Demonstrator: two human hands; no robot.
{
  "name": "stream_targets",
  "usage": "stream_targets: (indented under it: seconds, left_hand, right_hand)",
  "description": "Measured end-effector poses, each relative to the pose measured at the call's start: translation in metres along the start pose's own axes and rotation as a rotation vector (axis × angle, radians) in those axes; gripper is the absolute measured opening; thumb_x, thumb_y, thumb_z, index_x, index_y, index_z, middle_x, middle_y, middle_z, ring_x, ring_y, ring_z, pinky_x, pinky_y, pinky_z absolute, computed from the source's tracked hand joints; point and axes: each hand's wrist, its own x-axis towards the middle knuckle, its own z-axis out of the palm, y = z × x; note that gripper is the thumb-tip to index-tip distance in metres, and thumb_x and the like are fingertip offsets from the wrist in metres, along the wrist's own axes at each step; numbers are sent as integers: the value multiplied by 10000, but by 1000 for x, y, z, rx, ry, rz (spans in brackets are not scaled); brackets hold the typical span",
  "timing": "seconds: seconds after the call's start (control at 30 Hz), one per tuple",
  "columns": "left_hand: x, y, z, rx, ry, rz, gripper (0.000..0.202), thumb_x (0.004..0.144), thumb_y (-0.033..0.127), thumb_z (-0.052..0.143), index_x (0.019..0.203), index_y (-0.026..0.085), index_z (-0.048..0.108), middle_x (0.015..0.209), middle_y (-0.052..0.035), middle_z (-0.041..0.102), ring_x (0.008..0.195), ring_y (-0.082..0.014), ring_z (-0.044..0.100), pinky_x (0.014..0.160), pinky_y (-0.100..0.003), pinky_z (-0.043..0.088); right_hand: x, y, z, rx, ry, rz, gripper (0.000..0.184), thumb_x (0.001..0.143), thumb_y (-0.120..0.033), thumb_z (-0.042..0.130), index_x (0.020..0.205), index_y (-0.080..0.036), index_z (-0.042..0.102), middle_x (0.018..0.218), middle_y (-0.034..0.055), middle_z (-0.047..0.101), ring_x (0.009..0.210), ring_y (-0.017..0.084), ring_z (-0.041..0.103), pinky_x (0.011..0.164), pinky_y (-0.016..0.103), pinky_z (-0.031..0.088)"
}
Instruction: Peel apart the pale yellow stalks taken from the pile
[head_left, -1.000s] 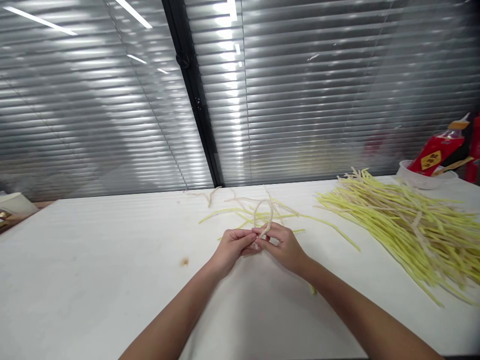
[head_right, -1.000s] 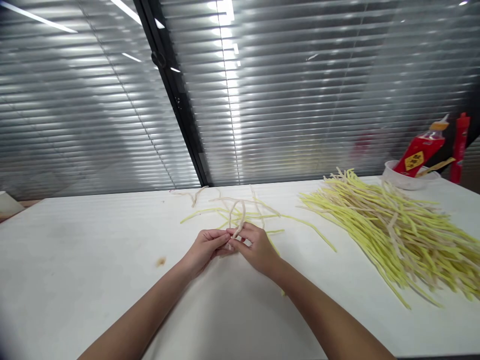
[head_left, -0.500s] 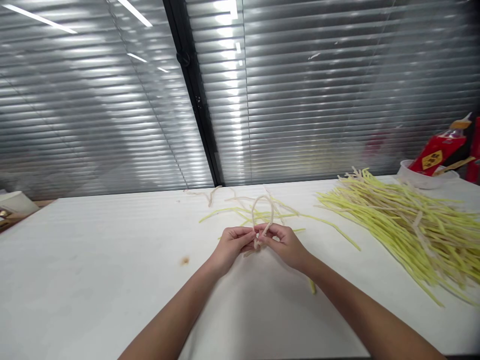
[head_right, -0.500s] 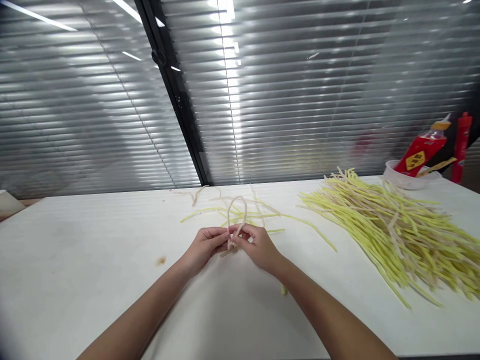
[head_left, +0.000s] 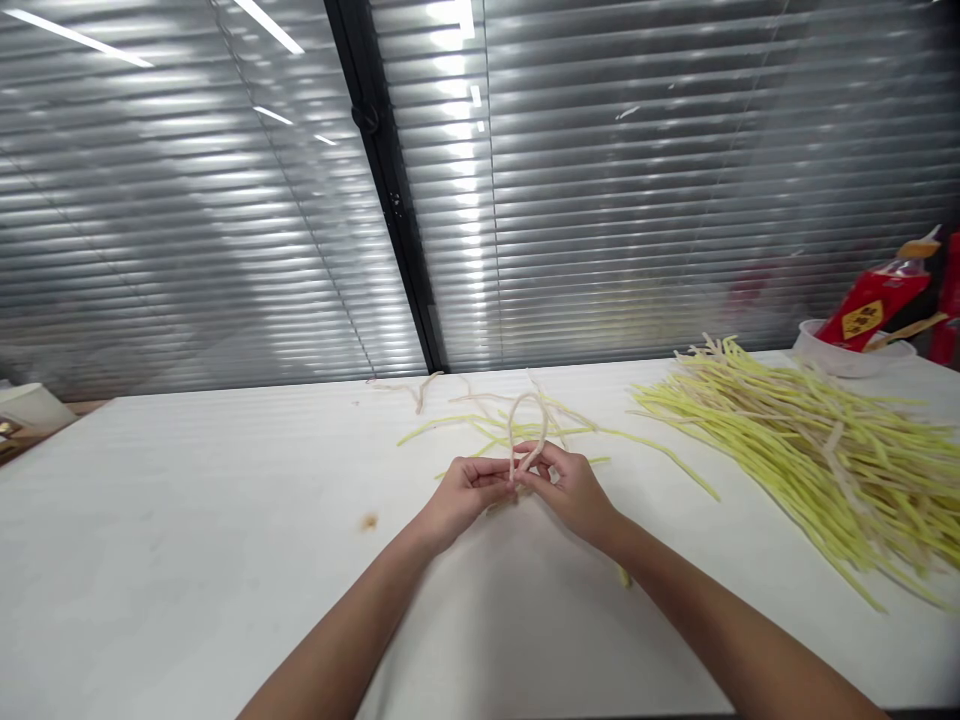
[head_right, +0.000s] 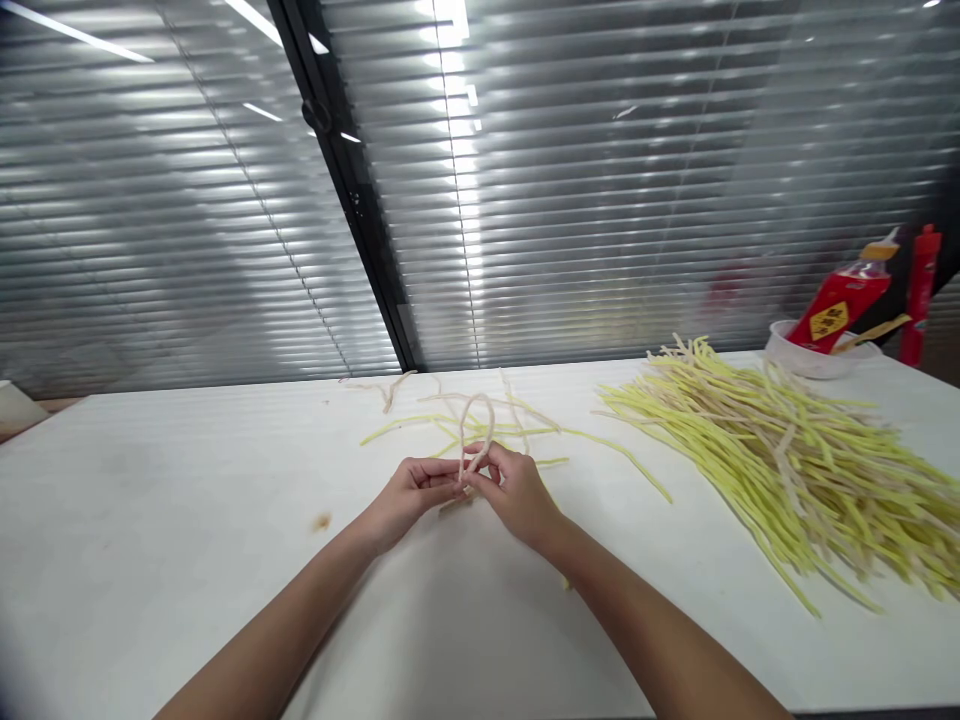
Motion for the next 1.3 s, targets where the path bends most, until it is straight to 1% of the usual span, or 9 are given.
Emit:
stream_targets:
  seconds: [0.1,0.2,0.33,0.43,0.6,0.8,0.97,1.13,1.3]
  left_hand:
    - [0,-1,1,96,-3,26,298,719,295,655,987,172,698,885,-64,687,785,-172,600,731,-267,441]
    - [1,-5,1,263,15,88,290,753,307,613,984,149,690,804,-50,660,679,-134,544,610,-229,397]
    - [1,-9,1,379,15,130,268,791,339,563,894,122,682,683,-22,582,593,-97,446,530,-211,318]
    - [1,-9,1,375,-14,125,285,801,363,547,884,119,670,679,-22,567,592,-97,437,533,-215,316]
    - [0,-7,1,388,-15,111,325,805,391,535,906,115,672,728,-52,607,633,-121,489,582,-231,361]
    - [-2,-4,1,428,-46,78,305,821,371,517,896,121,674,761,-67,635,681,-141,532,631,-241,386]
    - [-2,1,0,412,-73,77,288,828,353,511,861,128,687,733,-53,629,697,-144,539,683,-252,392]
    - [-2,5,-4,244,-118,56,249,818,313,534,841,125,696,663,-38,609,668,-134,532,687,-259,382]
    - [-4,6,-3,180,-110,31,235,806,300,549,817,120,699,626,-42,616,619,-123,500,640,-258,356]
  right_hand:
    - [0,5,1,-25,15,18,334,760,-353,621,1064,-213,614,785,19,676,661,158,527,669,299,439]
    - [1,8,2,-74,44,8,352,734,-318,646,1061,-189,626,740,20,664,629,148,509,648,291,439]
    - [3,7,1,-96,59,-20,236,705,-272,667,929,-198,676,828,33,667,616,129,482,623,279,430]
    - [5,6,0,-5,47,24,179,668,-272,697,830,-201,680,887,39,666,646,130,498,617,275,427]
    - [7,7,1,254,17,164,212,612,-304,739,750,-177,642,706,14,651,633,142,556,628,285,445]
    - [7,9,1,521,-94,214,200,628,-283,738,715,-170,598,593,10,637,587,181,622,602,313,480]
    - [7,8,-2,553,-127,209,193,632,-269,739,697,-166,589,599,15,645,599,189,636,624,324,485]
    - [7,1,-4,604,-179,207,211,646,-289,736,766,-170,611,639,8,653,636,167,627,651,309,477]
    - [8,0,-4,592,-117,174,195,674,-315,719,794,-174,657,667,-7,631,611,111,567,624,258,441]
